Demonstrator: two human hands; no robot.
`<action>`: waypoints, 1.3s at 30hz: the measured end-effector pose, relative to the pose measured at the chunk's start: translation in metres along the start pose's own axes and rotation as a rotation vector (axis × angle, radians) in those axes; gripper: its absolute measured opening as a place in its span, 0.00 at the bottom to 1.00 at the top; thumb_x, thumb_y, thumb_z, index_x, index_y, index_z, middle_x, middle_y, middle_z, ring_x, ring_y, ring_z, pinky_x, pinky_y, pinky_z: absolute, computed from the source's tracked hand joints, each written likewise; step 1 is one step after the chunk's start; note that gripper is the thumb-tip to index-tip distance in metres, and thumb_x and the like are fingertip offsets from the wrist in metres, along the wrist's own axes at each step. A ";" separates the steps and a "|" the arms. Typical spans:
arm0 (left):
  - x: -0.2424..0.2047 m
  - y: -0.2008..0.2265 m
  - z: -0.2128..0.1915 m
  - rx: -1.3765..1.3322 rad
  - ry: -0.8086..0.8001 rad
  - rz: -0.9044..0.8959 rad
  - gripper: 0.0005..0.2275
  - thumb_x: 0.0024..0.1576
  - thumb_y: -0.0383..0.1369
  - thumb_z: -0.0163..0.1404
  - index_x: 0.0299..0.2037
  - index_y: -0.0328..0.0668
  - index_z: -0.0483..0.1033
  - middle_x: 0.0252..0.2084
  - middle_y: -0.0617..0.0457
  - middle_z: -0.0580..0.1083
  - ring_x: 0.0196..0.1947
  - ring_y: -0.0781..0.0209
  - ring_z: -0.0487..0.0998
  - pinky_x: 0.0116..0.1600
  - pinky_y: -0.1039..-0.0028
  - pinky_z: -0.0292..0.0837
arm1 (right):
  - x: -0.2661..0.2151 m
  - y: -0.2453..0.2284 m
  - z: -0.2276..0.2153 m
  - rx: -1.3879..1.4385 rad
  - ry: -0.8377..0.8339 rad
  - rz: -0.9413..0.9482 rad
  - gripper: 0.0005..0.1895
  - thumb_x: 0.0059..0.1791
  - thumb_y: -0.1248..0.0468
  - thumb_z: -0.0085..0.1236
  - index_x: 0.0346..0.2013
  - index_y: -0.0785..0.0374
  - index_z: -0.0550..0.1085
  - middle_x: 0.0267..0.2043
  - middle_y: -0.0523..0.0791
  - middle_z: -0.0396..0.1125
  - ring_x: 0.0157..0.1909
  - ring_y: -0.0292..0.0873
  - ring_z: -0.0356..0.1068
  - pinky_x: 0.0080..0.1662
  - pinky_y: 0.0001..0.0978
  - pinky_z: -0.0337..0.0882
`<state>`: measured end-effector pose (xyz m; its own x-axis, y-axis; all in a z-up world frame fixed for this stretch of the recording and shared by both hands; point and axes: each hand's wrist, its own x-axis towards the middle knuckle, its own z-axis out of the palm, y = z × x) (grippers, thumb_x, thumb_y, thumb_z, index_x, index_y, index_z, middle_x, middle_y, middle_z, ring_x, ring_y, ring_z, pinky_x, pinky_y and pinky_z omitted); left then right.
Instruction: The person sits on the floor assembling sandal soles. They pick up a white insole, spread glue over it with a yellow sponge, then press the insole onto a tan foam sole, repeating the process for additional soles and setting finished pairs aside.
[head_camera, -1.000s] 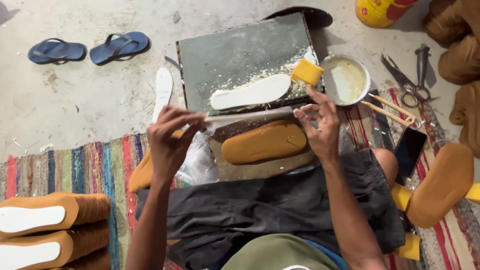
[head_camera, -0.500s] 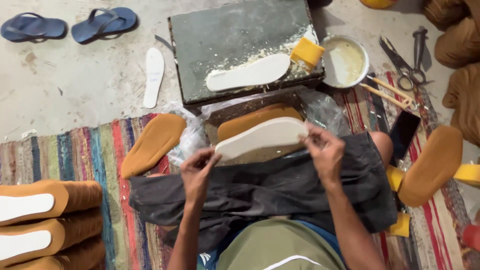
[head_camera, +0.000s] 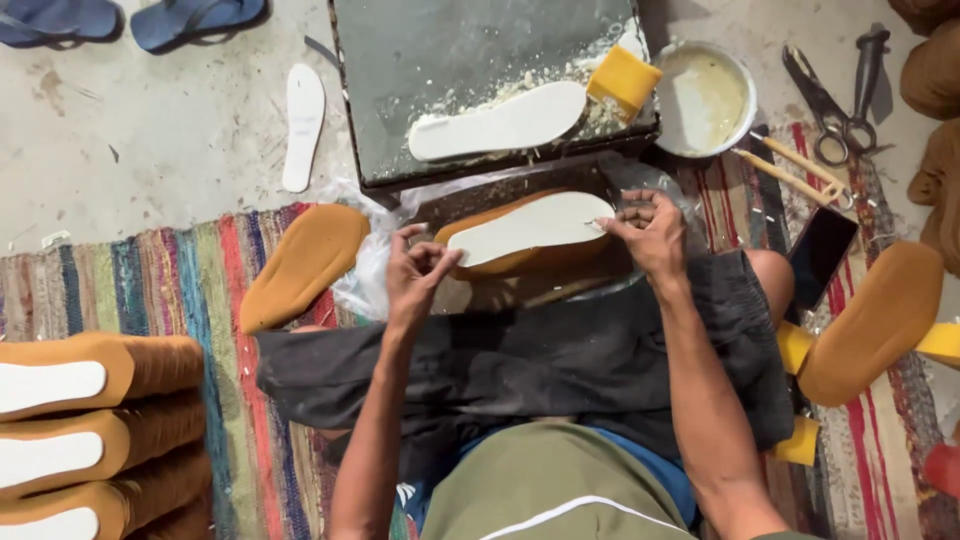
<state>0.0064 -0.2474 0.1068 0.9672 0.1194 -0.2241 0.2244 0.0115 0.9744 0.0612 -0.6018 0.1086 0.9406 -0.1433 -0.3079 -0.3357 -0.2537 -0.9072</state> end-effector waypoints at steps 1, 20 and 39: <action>0.007 -0.018 -0.001 0.001 0.001 -0.002 0.27 0.54 0.26 0.62 0.59 0.32 0.59 0.32 0.57 0.77 0.30 0.71 0.77 0.37 0.81 0.74 | 0.010 0.026 0.005 0.001 -0.002 0.002 0.30 0.41 0.67 0.74 0.54 0.70 0.71 0.36 0.46 0.75 0.36 0.36 0.75 0.39 0.24 0.75; 0.024 -0.072 -0.016 -0.016 -0.035 -0.052 0.23 0.52 0.24 0.65 0.53 0.37 0.64 0.31 0.54 0.76 0.33 0.69 0.78 0.38 0.79 0.77 | -0.045 -0.009 0.064 -1.116 -0.355 -0.416 0.36 0.46 0.73 0.44 0.68 0.46 0.56 0.44 0.64 0.70 0.48 0.66 0.72 0.47 0.52 0.75; 0.002 -0.010 0.038 1.266 -0.243 0.619 0.43 0.46 0.22 0.49 0.75 0.28 0.43 0.41 0.44 0.77 0.43 0.47 0.77 0.58 0.59 0.67 | -0.045 0.034 0.079 -1.096 -0.227 -0.477 0.44 0.41 0.66 0.59 0.70 0.44 0.54 0.64 0.78 0.52 0.65 0.81 0.56 0.53 0.61 0.72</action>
<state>0.0107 -0.2847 0.0957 0.9136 -0.3939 0.1011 -0.4062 -0.8721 0.2729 0.0117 -0.5283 0.0684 0.9324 0.3280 -0.1521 0.2840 -0.9247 -0.2534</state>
